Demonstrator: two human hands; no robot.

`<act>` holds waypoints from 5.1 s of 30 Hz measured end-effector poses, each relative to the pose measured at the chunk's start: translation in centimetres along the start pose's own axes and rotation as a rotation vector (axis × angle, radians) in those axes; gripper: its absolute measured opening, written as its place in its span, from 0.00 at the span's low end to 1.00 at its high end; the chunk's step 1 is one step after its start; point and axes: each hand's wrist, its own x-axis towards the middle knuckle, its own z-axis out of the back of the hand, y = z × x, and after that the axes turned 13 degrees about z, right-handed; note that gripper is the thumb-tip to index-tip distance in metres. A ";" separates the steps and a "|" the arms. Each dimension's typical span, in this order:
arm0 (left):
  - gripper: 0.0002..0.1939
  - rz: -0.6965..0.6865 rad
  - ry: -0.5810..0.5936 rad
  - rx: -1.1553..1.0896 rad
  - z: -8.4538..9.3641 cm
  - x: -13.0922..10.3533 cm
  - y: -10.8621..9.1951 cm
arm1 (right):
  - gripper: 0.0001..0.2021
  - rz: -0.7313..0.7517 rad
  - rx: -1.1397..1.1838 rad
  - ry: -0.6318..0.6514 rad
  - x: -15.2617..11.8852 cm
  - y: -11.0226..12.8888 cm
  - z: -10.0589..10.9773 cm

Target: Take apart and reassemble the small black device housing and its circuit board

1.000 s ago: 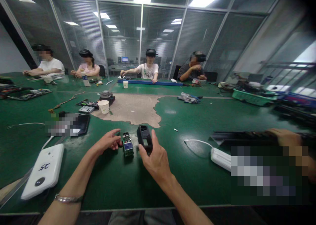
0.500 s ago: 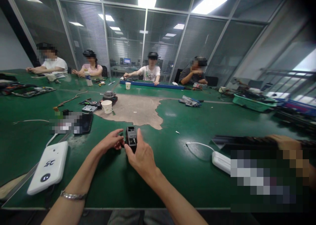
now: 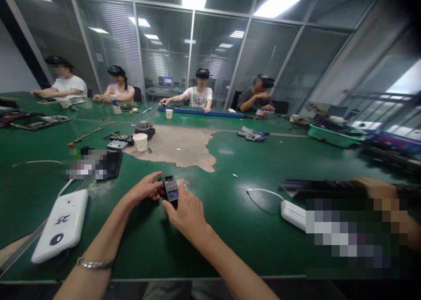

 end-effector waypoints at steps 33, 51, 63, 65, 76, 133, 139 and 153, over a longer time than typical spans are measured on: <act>0.43 0.031 0.058 0.002 -0.6 -1.3 -0.8 | 0.35 -0.149 0.029 -0.145 -2.2 -4.7 2.3; 0.46 0.014 0.047 0.015 -1.3 -1.7 -1.5 | 0.41 -0.120 0.045 -0.154 -3.5 -5.3 1.6; 0.45 -0.056 0.069 -0.017 -1.8 -0.9 -0.9 | 0.37 -0.194 0.031 -0.134 -3.0 -5.0 2.0; 0.46 -0.055 0.083 -0.032 -1.9 -0.9 -1.0 | 0.36 -0.182 0.073 -0.188 -2.7 -4.8 2.6; 0.44 -0.051 0.025 -0.035 -1.0 -0.6 -0.3 | 0.37 -0.025 0.158 -0.188 0.4 -0.4 3.0; 0.39 0.072 0.158 -0.169 -0.6 -1.6 -1.4 | 0.38 0.044 0.205 -0.357 -0.5 -1.4 2.2; 0.44 0.040 0.153 -0.072 -1.0 -2.0 -1.7 | 0.36 -0.009 0.109 -0.307 -2.4 -3.5 2.7; 0.47 0.012 0.102 0.026 -1.4 -1.6 -1.3 | 0.45 -0.157 0.041 -0.137 -3.5 -4.5 1.2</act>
